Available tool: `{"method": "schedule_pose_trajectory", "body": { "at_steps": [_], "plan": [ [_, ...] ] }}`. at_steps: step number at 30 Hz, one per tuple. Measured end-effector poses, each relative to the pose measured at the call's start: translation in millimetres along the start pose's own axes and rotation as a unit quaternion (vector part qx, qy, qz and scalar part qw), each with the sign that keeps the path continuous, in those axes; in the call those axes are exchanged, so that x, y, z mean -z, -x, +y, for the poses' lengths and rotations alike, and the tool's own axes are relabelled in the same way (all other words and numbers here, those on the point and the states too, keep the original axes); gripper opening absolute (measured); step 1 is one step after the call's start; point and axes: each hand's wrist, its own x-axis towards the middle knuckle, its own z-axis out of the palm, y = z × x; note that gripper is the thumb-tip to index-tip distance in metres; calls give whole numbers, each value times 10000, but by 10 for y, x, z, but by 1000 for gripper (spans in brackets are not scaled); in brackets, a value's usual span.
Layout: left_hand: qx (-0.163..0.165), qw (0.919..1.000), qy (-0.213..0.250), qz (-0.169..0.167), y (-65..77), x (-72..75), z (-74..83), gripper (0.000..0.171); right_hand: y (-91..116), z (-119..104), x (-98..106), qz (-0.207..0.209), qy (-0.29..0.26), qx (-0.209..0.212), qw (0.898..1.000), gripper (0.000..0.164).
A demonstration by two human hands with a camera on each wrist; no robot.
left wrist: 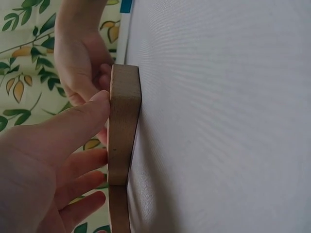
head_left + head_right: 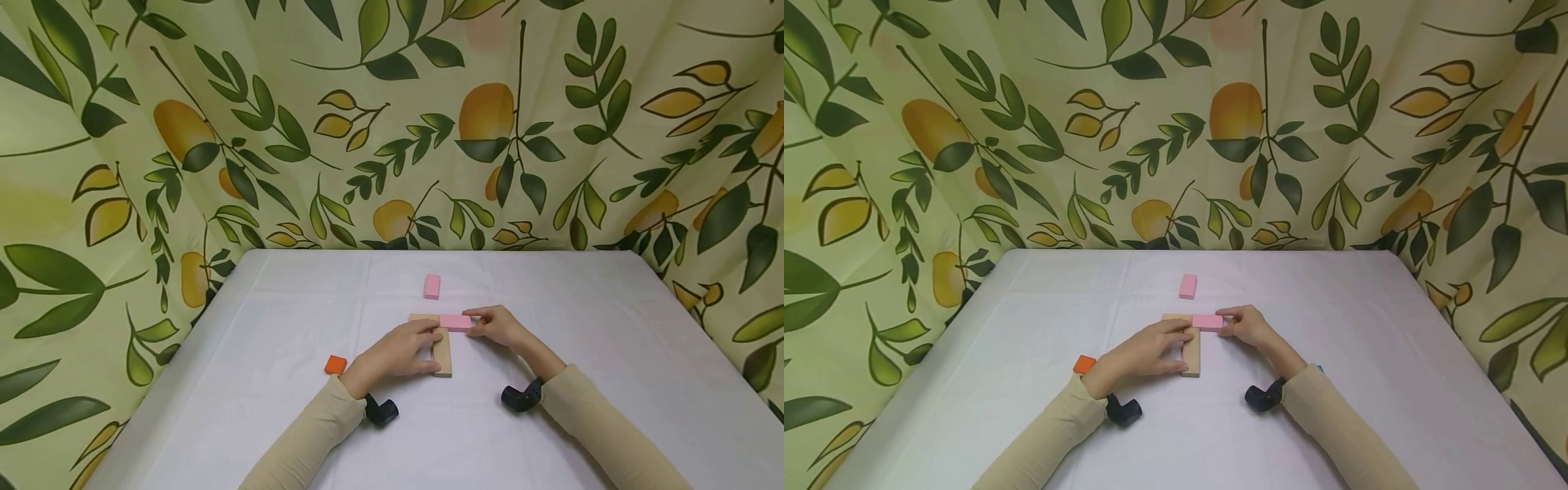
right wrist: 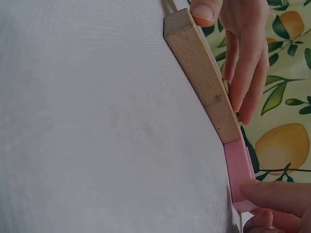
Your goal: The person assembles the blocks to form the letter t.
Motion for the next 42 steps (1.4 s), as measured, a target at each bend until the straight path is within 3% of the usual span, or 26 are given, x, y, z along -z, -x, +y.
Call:
{"method": "schedule_pose_trajectory", "body": {
  "at_steps": [9,17,25,34,42],
  "plan": [
    [-72,9999,29,-149,-12,1,5,59,-24,-20,27,55,-35,50,10000,47],
    [-265,9996,-29,-62,-39,-2,-3,56,-91,-82,67,177,-126,-21,9998,43],
    [-139,9997,94,-175,-51,-4,3,56,-187,-125,77,270,-78,-69,9996,40],
    [-148,9998,25,-153,-69,-13,1,56,-291,-182,93,415,-345,566,9969,37],
    [8,9994,53,-344,-77,-11,11,57,-384,-236,79,333,-577,450,9968,39]
  ]
}}
